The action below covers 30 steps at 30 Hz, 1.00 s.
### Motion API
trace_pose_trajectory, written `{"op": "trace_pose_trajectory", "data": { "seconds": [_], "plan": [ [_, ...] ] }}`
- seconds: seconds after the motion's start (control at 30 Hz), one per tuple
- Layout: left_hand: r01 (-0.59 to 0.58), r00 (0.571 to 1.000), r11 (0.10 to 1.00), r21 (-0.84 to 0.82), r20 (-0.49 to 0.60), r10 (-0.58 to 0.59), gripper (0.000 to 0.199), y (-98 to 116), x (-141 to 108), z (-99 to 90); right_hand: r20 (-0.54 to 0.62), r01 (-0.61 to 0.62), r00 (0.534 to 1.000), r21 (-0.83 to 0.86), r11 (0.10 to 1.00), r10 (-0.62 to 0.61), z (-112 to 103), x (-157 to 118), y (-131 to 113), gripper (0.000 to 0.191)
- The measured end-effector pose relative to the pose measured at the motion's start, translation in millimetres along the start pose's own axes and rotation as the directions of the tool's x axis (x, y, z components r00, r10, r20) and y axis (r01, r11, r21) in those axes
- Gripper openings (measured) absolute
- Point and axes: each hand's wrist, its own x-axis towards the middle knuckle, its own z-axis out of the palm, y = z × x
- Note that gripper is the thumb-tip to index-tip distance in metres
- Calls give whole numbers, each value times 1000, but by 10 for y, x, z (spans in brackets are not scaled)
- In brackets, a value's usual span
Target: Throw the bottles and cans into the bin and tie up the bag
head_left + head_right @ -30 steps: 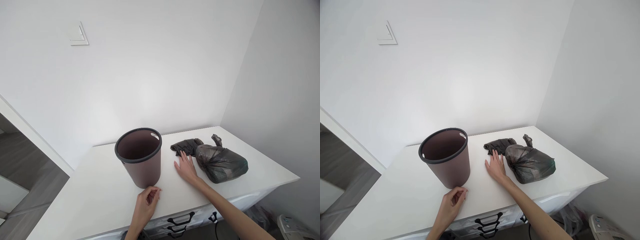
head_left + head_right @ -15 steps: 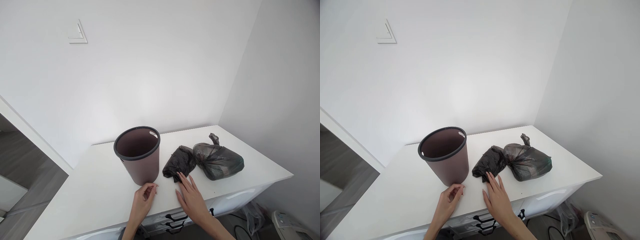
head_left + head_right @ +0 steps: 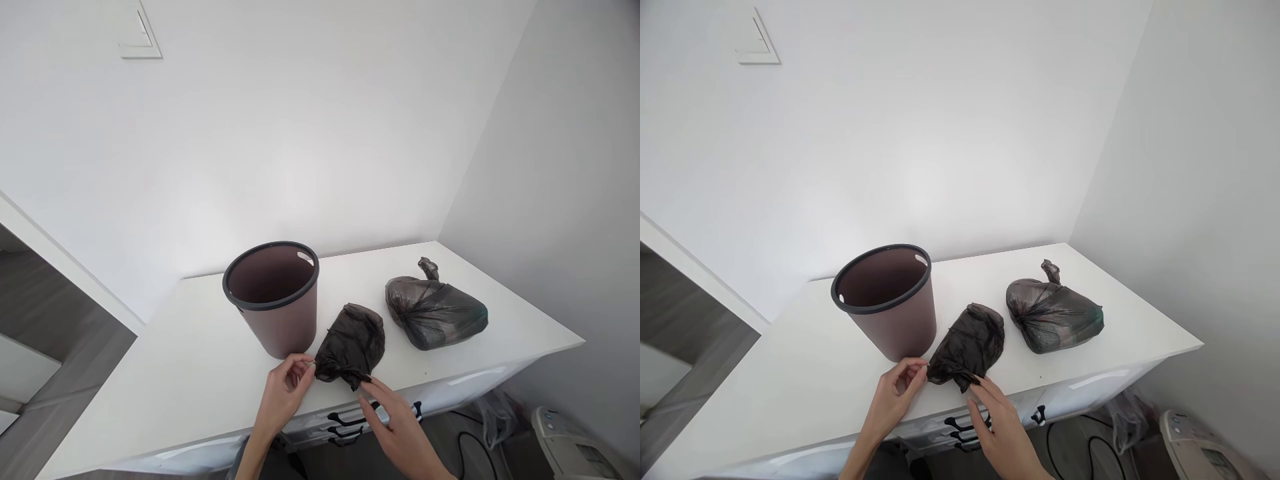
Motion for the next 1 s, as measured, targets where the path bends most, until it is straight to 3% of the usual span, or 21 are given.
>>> {"op": "trace_pose_trajectory", "data": {
  "seconds": [0.1, 0.2, 0.3, 0.4, 0.47, 0.53, 0.67, 0.8, 0.9, 1.0],
  "plan": [
    [-21, 999, 999, -49, 29, 22, 32, -39, -5, 10, 37, -155, 988, 214, 964, 150, -78, -128, -42, 56],
    [-37, 998, 995, -88, 44, 41, 33, -66, 4, 1, 35, -201, 977, 454, 868, 208, -110, -200, -92, 57],
    [-37, 998, 993, -109, 42, 42, 33, -81, 22, -21, 50, -220, 963, 712, 667, 265, -105, -231, -173, 53],
    [-24, 998, 992, -120, 47, 29, 35, -63, 23, -30, 65, -168, 970, 878, 449, 235, -118, -228, -299, 46],
    [-13, 999, 993, -118, 41, 18, 38, -19, -4, -16, 42, -113, 981, 916, 385, 187, -167, -223, -397, 42],
    [-11, 1000, 994, -106, 8, 12, 39, 49, -56, 14, -9, -57, 988, 905, 421, 153, -249, -231, -484, 41],
    [-89, 993, 994, -65, -84, 83, 37, 253, -212, 91, -103, 49, 994, 761, 647, 46, -424, -294, -571, 49],
    [-83, 996, 996, -18, -33, 82, 57, 548, -343, 134, -122, 128, 990, 566, 815, -71, -509, -359, -580, 56],
    [-21, 999, 1000, -13, 29, 21, 37, 762, -381, 135, -131, 134, 989, 547, 826, -73, -552, -378, -591, 58],
    [9, 1000, 998, -58, 9, -9, 29, 875, -369, 91, -119, 67, 993, 642, 764, 13, -621, -383, -598, 58]
  ]
}}
